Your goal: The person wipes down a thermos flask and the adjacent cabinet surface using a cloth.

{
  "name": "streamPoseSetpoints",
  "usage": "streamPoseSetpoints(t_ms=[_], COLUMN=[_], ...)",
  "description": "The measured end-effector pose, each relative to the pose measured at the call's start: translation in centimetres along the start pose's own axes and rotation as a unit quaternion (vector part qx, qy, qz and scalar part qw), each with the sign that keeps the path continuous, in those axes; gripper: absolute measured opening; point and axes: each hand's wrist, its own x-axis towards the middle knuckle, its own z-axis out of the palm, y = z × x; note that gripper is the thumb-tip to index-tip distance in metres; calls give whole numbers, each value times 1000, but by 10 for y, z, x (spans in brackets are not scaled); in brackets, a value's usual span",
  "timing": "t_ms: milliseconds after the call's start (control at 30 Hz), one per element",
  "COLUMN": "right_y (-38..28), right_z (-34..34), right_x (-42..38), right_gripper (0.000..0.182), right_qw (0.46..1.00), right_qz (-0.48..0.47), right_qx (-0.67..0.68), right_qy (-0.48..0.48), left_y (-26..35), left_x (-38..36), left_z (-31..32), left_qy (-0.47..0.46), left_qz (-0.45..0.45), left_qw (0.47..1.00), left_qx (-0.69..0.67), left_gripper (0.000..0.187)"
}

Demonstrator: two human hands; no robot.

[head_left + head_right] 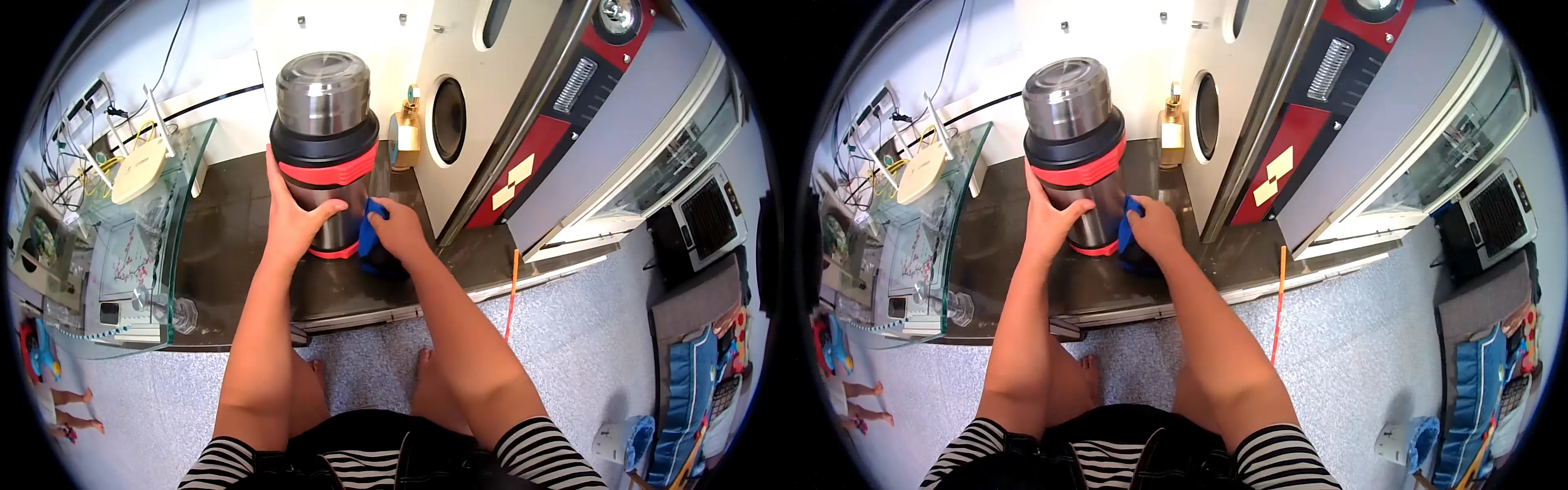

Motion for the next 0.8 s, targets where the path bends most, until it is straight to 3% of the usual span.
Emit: streamPoseSetpoints(t_ms=[33,100,167,300,367,400,567,600,667,767,800], right_y=[2,16,-19,-46,-43,-43,-48,-54,-67,-68,-67], right_z=[-3,6,-4,-14,-10,-10,-19,-19,-19,-13,-6], right_x=[4,20,20,8,2,-4,-26,-29,-30,-25,-25], right_gripper=[42,38,34,33,32,32,32,32,32,32,29], right_qw=[997,988,967,967,968,968,967,967,955,951,947], right_qz=[36,-113,-103,-6,-50,-51,-75,-73,-139,-161,-159], right_qx=[-23,70,186,250,236,237,243,243,230,232,243], right_qy=[-57,77,141,51,71,72,28,28,127,122,137], left_y=[-1,-7,-14,-4,-21,-13,-5,-6,-10,4,5], left_x=[0,1,2,7,12,11,11,10,8,2,0], left_z=[0,-1,0,-3,-11,-16,-52,-55,-56,-38,-30], left_qy=[2,6,16,15,-33,-73,-153,-144,-126,-102,-55], left_qz=[-2,6,-18,-32,-42,-62,-117,-94,-59,-21,19], left_qw=[1000,1000,998,996,998,983,955,967,982,988,996], left_qx=[3,23,61,83,-35,-158,-224,-188,-131,-112,-66], left_gripper=[141,140,136,127,120,113,118,121,130,132,129])
